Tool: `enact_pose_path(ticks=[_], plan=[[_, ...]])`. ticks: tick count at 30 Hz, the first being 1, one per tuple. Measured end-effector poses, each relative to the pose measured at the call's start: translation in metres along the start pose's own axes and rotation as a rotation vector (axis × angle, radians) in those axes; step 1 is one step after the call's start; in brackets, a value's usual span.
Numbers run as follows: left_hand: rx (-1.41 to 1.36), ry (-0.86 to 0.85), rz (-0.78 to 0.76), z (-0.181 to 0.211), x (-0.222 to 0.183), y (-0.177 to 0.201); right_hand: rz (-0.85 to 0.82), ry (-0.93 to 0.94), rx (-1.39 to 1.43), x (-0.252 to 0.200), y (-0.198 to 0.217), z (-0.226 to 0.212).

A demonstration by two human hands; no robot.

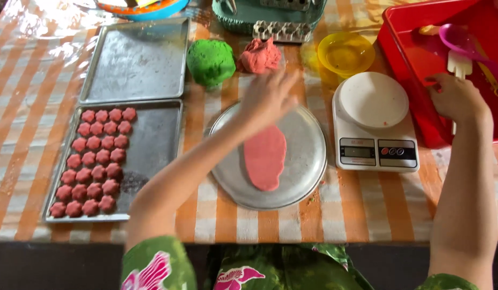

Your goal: Shaping pink dough into star shapes using a manual mold and a small rolling pin on a metal plate.

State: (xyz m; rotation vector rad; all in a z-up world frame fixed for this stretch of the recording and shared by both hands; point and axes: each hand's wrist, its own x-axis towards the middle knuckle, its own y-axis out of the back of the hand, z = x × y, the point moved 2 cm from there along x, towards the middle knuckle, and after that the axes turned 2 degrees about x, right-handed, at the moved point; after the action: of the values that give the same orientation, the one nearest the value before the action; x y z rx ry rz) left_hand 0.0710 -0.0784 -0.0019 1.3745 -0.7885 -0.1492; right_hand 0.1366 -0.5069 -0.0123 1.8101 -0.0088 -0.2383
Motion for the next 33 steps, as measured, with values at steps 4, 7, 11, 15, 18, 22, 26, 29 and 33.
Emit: enact_pose_path(ticks=[4, 7, 11, 15, 18, 22, 26, 29, 33], plan=[[0.277, 0.062, 0.244, -0.064, 0.094, -0.058, 0.029, 0.016, -0.072, 0.005, 0.000, -0.001], [0.391, 0.109, 0.070, -0.092, 0.145, -0.103, -0.024, -0.043, -0.029, -0.015, 0.014, -0.021], [0.411, 0.151, -0.146, -0.105, 0.177, -0.141, -0.063, -0.041, 0.014, -0.016, 0.015, -0.021], [0.413, 0.137, -0.106, -0.106, 0.181, -0.133, -0.069, -0.031, -0.002, -0.011, 0.012, -0.016], [0.402, 0.093, -0.013, -0.100, 0.174, -0.107, -0.051, -0.025, 0.005, -0.016, 0.014, -0.020], [0.644, 0.000, 0.441, -0.079, 0.150, -0.036, 0.018, 0.031, -0.009, -0.015, 0.007, -0.012], [-0.383, -0.005, 0.733, -0.032, 0.081, 0.083, 0.781, 0.643, -0.192, -0.001, -0.003, 0.020], [-0.928, 0.039, 0.490, -0.019, -0.006, 0.056, 0.679, 0.911, 0.214, -0.095, 0.043, -0.083], [-1.289, 0.771, 0.098, 0.024, -0.079, 0.065, 0.282, 0.617, 0.265, -0.174, 0.043, -0.201]])
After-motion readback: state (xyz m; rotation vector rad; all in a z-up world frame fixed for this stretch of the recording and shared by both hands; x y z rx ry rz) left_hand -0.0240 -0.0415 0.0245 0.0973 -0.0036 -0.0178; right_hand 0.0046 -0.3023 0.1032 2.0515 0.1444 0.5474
